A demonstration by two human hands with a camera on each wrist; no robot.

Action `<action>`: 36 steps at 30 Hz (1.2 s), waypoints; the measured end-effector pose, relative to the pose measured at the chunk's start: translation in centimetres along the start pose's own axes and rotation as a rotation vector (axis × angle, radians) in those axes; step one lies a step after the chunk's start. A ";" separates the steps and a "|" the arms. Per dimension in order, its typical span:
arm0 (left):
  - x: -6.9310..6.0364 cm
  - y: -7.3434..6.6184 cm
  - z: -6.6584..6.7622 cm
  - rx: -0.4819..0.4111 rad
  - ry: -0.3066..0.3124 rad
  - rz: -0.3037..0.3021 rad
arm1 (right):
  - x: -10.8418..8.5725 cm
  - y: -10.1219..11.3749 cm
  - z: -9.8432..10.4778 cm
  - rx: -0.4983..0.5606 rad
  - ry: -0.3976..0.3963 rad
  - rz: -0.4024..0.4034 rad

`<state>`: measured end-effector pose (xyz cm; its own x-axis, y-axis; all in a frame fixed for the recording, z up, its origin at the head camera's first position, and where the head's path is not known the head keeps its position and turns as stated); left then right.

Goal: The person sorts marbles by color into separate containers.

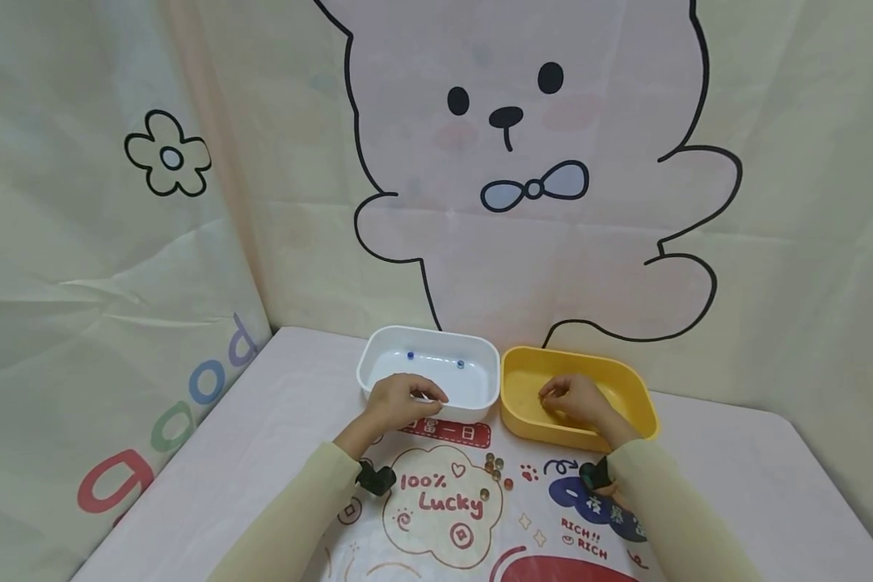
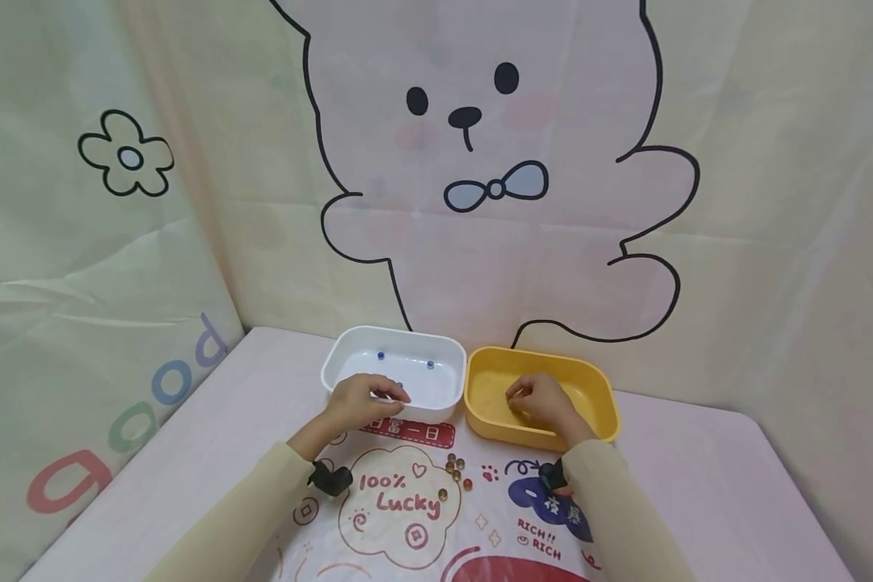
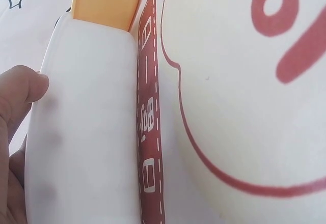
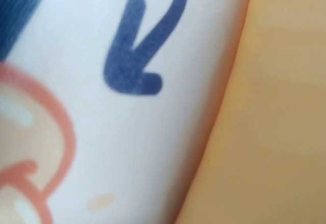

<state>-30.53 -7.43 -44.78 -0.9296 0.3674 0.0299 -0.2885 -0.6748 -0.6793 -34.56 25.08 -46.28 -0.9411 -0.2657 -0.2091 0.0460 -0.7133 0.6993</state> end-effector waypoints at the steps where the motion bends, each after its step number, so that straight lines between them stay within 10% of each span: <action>1: 0.0 0.0 0.0 0.000 0.000 0.000 | 0.0 0.0 0.0 -0.003 0.003 0.004; 15: 0.1 0.0 -0.1 -0.007 -0.014 -0.010 | -0.9 0.9 1.0 -0.105 -0.020 0.010; 36: -0.3 -0.3 0.2 -0.043 -0.006 0.032 | -7.2 4.7 2.4 -0.055 -0.102 0.172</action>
<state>-30.17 -7.48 -44.48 -0.9397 0.3418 0.0120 -0.2485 -0.6583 -0.7106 -28.37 25.19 -39.84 -0.9467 -0.3216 -0.0171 0.2248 -0.6982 0.6797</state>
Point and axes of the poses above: each hand's wrist, its own x-axis towards the middle knuckle, its own z-axis out of the back of the hand, y = z × x, the point moved 4 cm from there along x, towards the middle knuckle, and after that the axes turned 8 degrees about y, right-handed, at the moved point
